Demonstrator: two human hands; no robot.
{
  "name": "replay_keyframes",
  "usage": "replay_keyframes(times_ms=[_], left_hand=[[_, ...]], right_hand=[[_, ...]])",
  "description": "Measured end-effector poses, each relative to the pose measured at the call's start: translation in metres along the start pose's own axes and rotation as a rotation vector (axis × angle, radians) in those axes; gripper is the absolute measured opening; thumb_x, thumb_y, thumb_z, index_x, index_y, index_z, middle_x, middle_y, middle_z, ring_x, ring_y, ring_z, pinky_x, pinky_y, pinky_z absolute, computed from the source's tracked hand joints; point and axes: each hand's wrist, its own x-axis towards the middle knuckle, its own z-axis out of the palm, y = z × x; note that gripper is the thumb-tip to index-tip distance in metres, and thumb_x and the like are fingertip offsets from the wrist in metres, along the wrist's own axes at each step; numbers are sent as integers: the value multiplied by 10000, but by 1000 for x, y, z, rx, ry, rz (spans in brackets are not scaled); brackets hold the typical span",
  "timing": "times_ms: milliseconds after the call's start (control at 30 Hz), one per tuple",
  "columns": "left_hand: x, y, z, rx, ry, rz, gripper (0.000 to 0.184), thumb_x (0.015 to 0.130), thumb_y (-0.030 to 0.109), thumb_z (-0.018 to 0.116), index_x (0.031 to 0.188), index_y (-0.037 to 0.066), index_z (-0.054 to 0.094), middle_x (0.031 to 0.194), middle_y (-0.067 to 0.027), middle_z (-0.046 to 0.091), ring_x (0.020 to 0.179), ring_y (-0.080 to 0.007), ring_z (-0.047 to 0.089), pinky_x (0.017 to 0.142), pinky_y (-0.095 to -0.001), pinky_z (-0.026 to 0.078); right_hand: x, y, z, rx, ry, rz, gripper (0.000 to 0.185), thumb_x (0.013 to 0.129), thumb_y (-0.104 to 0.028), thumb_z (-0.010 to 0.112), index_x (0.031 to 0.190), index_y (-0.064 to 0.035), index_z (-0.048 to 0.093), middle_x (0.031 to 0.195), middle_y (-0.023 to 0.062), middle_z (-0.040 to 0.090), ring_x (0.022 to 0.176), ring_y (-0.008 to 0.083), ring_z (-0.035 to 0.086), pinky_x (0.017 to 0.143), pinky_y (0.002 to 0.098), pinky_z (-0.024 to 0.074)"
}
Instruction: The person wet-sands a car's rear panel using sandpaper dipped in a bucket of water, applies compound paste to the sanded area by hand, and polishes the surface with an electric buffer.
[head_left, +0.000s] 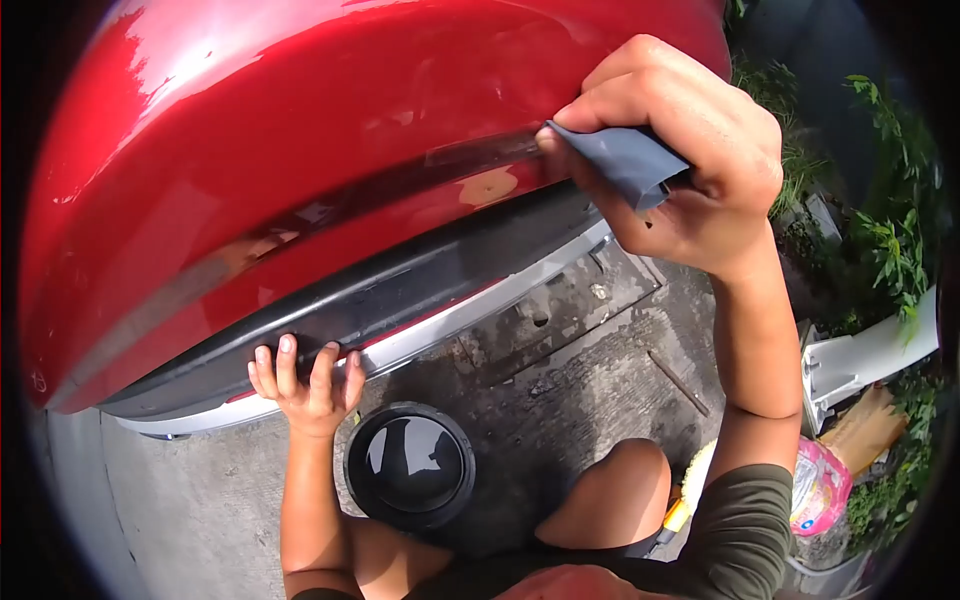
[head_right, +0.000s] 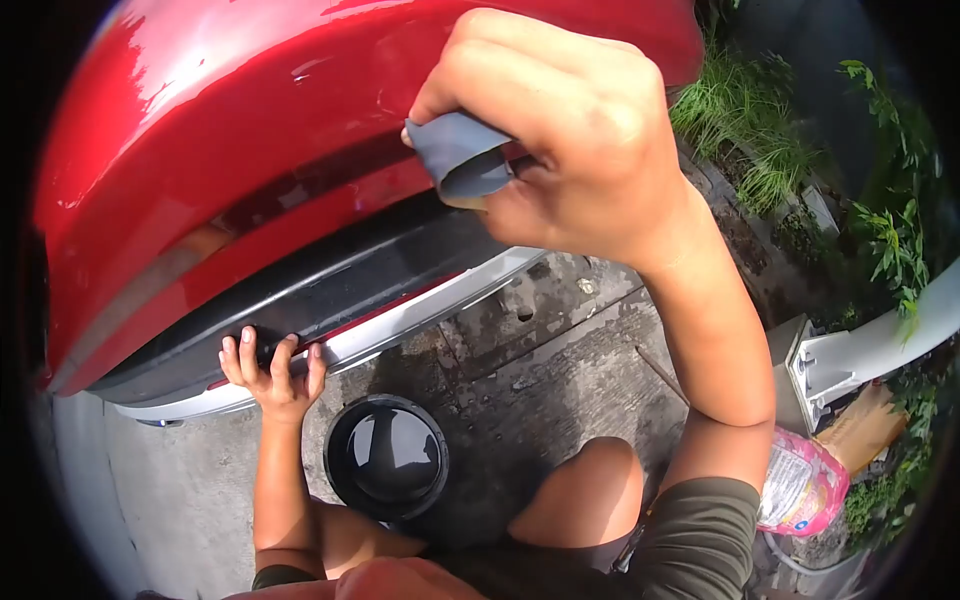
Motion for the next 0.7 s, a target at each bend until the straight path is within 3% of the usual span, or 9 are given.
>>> replay_keyframes(times_ms=[433, 600, 700], left_hand=[[0, 0, 1, 8, -16, 3, 330, 849, 337, 787, 1097, 143, 686, 1556, -220, 442, 1498, -471, 319, 1225, -603, 248], [2, 3, 4, 22, 10, -4, 348, 850, 341, 785, 1113, 142, 672, 1557, -218, 440, 1498, -471, 324, 1220, -609, 254], [0, 0, 2, 20, -6, 5, 354, 852, 343, 786, 1120, 145, 665, 1557, -217, 439, 1494, -473, 331, 1217, -611, 257]], right_hand=[[-37, 28, -19, -67, 38, 89, 208, 713, 76, 858, 863, 18, 726, 760, 113, 692, 689, 234, 694, 613, 298, 536], [-20, 17, -5, -3, 47, -10, 237, 701, 62, 878, 867, 2, 720, 763, 92, 684, 680, 217, 685, 597, 295, 526], [-42, 35, -7, -15, 136, 68, 201, 675, -4, 800, 830, -56, 684, 744, 71, 621, 653, 258, 647, 557, 345, 507]])
